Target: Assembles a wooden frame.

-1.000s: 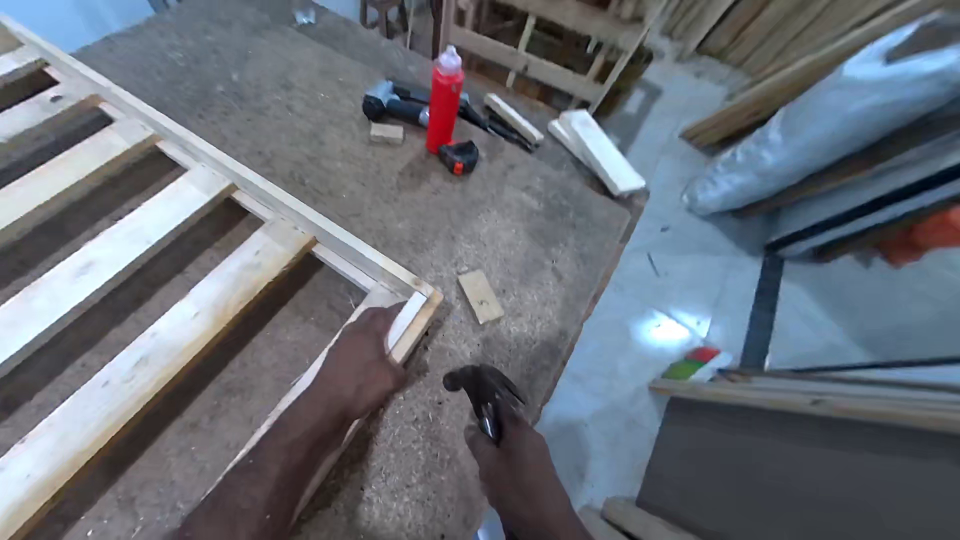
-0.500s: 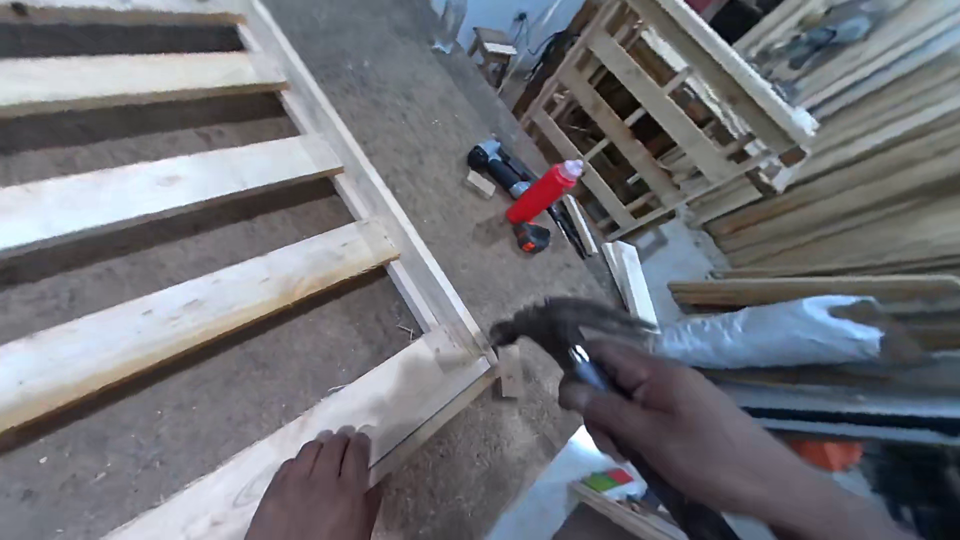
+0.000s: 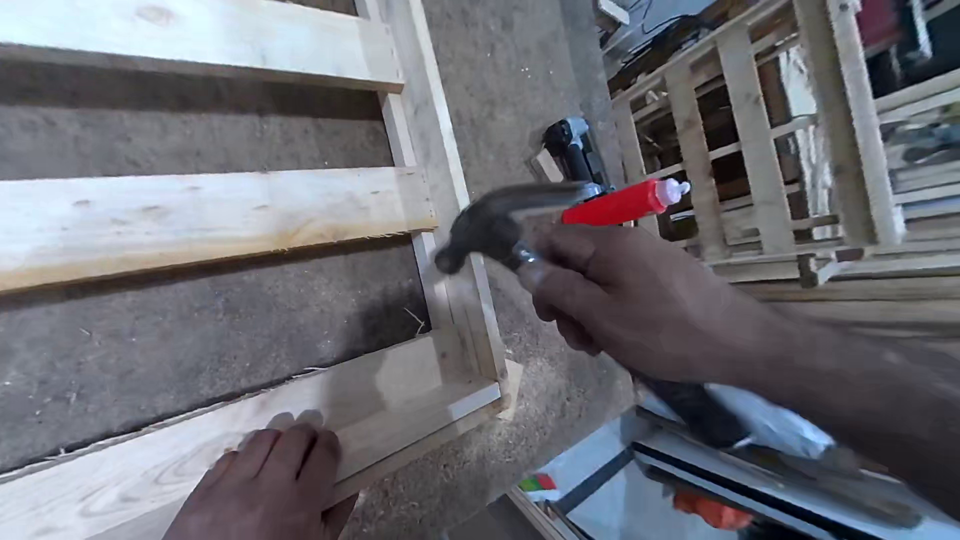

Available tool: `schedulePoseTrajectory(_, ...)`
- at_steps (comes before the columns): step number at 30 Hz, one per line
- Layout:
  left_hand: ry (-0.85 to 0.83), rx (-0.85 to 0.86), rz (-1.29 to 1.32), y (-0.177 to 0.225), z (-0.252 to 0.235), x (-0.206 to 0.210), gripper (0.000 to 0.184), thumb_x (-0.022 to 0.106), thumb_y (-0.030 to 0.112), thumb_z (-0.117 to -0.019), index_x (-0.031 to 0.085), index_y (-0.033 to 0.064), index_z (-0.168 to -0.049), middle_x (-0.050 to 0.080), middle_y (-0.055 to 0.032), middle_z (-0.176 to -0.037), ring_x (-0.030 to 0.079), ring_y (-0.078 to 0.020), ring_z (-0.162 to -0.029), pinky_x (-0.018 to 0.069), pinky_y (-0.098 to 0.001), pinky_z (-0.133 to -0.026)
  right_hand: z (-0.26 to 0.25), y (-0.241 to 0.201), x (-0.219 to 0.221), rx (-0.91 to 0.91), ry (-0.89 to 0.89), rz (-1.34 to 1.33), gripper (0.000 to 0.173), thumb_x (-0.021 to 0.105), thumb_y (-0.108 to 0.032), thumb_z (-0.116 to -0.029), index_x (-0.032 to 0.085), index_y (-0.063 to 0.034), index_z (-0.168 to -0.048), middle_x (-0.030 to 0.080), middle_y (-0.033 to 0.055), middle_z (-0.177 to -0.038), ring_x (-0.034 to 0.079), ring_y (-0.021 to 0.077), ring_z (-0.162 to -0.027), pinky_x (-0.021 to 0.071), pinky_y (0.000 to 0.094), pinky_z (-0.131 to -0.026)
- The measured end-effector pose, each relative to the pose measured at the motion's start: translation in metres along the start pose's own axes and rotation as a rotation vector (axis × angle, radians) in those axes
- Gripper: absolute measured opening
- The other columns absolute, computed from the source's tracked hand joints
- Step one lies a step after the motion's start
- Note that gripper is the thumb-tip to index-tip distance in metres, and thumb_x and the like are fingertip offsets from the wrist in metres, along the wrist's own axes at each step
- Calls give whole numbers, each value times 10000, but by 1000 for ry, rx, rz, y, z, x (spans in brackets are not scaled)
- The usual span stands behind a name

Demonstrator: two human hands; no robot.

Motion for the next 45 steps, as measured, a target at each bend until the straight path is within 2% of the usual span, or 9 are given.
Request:
schedulePoseTrajectory(6, -14, 17, 8, -3, 0, -1, 483, 669, 564, -890, 722, 114, -1056, 719, -130, -1022, 707, -354, -921, 563, -481, -642, -2, 20, 38, 155, -473, 243, 365, 453, -418, -1093, 608, -98, -1013, 567, 39, -689, 584, 156, -559, 527, 350, -544)
schedulePoseTrajectory(12, -16, 8, 26, -4, -1, -3, 477, 673, 554, -895, 716, 109, -1061, 712, -144, -1026, 699, -362, -904, 547, -485, -619, -4, -5, 1, -49, 182, -34, 346, 422, -431, -1085, 598, -159, -965, 613, -11, -633, 596, 144, -451, 546, 353, -384)
schedulePoseTrajectory(17, -61, 7, 42, -5, -1, -2, 470, 681, 545, -894, 725, 115, -1078, 715, -136, -1029, 703, -363, -936, 557, -488, -628, 3, 19, 44, 217, -468, 171, 389, 444, -431, -1095, 616, -89, -1027, 570, 55, -692, 588, 177, -564, 528, 372, -549)
schedulePoseTrajectory(23, -48, 1, 20, -5, -3, -3, 460, 670, 552, -896, 720, 124, -1059, 712, -133, -1015, 698, -354, -907, 536, -475, -605, -3, -1, 8, 16, 163, -126, 365, 416, -415, -1093, 603, -124, -976, 625, 22, -652, 609, 179, -454, 569, 384, -390)
schedulePoseTrajectory(28, -104, -10, 77, -5, -1, -2, 450, 716, 518, -865, 724, 121, -1077, 714, -139, -1059, 701, -373, -968, 557, -496, -637, 2, 26, 44, 241, -461, 119, 371, 457, -422, -1092, 623, -97, -1025, 586, 50, -676, 588, 161, -528, 532, 351, -512)
schedulePoseTrajectory(33, -84, -20, 77, -5, -1, -2, 440, 702, 509, -873, 721, 120, -1079, 717, -148, -1039, 703, -372, -933, 544, -496, -622, -8, -2, 6, 35, 128, -134, 327, 438, -375, -1091, 609, -115, -989, 632, 29, -657, 605, 179, -449, 564, 373, -390)
schedulePoseTrajectory(38, -124, -22, 94, -4, -1, -2, 434, 723, 506, -862, 728, 127, -1073, 718, -134, -1050, 703, -373, -971, 552, -499, -624, 6, 31, 51, 309, -473, 61, 368, 473, -424, -1087, 609, -86, -1033, 584, 61, -688, 587, 169, -538, 531, 351, -525)
schedulePoseTrajectory(43, -94, -25, 71, -4, 2, 0, 434, 683, 518, -891, 721, 126, -1074, 716, -152, -1037, 702, -374, -933, 541, -492, -612, -8, -3, 6, 27, 115, -131, 379, 416, -420, -1094, 626, -128, -975, 624, 25, -637, 590, 177, -442, 542, 364, -384)
schedulePoseTrajectory(45, -112, -37, 86, -4, 1, -1, 431, 697, 524, -884, 727, 130, -1056, 719, -145, -1035, 703, -371, -943, 542, -490, -615, 6, 15, 30, 66, 56, -137, 351, 422, -396, -1086, 589, -98, -1007, 612, 27, -650, 601, 178, -464, 565, 375, -419)
Point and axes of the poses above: each hand's wrist, its own z-axis away from the middle knuckle, its own x-axis out of the palm, y = z × x, the point moved 2 cm from there along -z, towards the middle knuckle
